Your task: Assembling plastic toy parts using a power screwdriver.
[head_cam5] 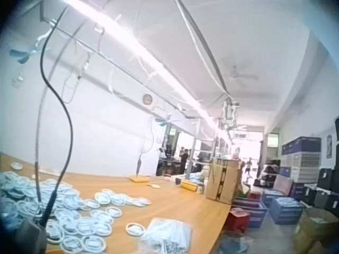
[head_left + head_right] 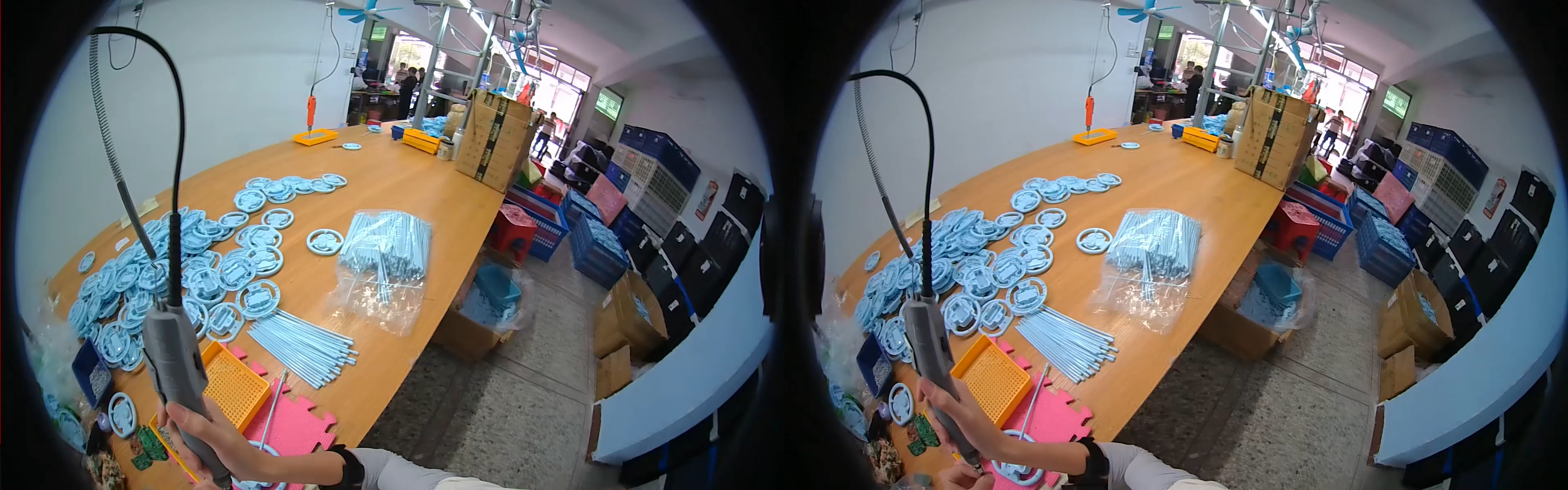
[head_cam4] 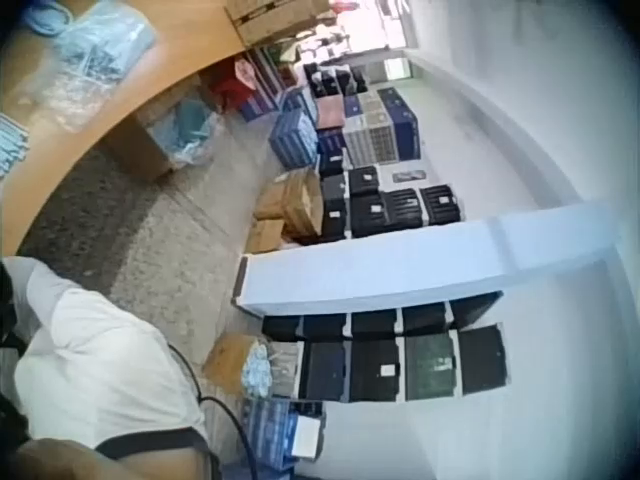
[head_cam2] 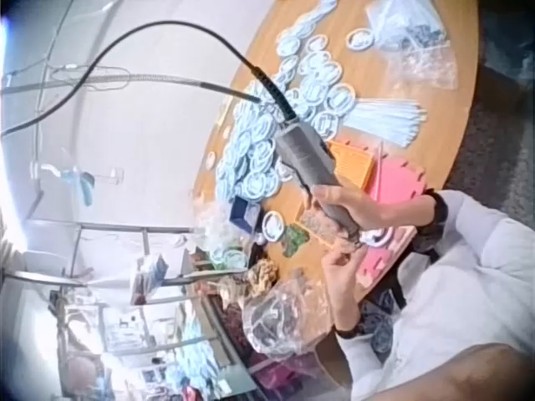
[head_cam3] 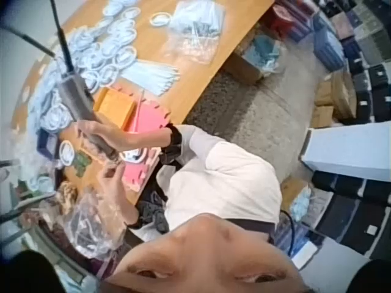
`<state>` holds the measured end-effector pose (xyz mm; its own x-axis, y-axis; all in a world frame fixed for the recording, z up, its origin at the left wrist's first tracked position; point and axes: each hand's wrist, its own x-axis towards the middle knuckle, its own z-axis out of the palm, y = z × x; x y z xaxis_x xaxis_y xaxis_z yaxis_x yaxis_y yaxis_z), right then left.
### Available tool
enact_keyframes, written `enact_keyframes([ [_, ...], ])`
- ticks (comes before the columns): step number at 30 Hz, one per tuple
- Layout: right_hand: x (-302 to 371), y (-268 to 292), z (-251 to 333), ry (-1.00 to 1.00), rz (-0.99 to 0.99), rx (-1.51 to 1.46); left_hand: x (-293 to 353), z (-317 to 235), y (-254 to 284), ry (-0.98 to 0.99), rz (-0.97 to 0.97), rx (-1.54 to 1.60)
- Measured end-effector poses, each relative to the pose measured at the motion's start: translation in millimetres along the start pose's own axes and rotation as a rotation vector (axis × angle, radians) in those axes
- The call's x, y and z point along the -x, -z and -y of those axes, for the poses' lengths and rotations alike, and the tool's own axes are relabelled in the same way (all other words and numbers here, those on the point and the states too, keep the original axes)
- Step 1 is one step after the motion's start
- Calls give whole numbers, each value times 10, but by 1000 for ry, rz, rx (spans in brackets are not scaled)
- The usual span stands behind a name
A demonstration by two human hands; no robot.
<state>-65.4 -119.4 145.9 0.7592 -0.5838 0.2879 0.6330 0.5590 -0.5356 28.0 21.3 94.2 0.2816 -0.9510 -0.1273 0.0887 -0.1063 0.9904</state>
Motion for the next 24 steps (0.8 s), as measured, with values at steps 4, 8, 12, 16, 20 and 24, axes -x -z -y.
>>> enact_keyframes([
  [4, 53, 69, -141, 188, -76, 94, 36, -174, -271, -399, -275, -724],
  [8, 83, 66, -124, 191, -12, 83, 78, -186, -308, -436, -352, -743],
  [12, 56, 76, -79, -21, 144, -116, 103, -53, -26, -166, -56, -266],
  [16, 109, 29, -43, -91, 163, -228, 97, 142, 63, 22, 154, -41],
  [20, 42, 49, -237, -184, 239, -361, 136, 38, -16, 208, 231, 187],
  [24, 66, 14, -169, -143, 188, -190, 197, -69, -195, 133, 191, 168],
])
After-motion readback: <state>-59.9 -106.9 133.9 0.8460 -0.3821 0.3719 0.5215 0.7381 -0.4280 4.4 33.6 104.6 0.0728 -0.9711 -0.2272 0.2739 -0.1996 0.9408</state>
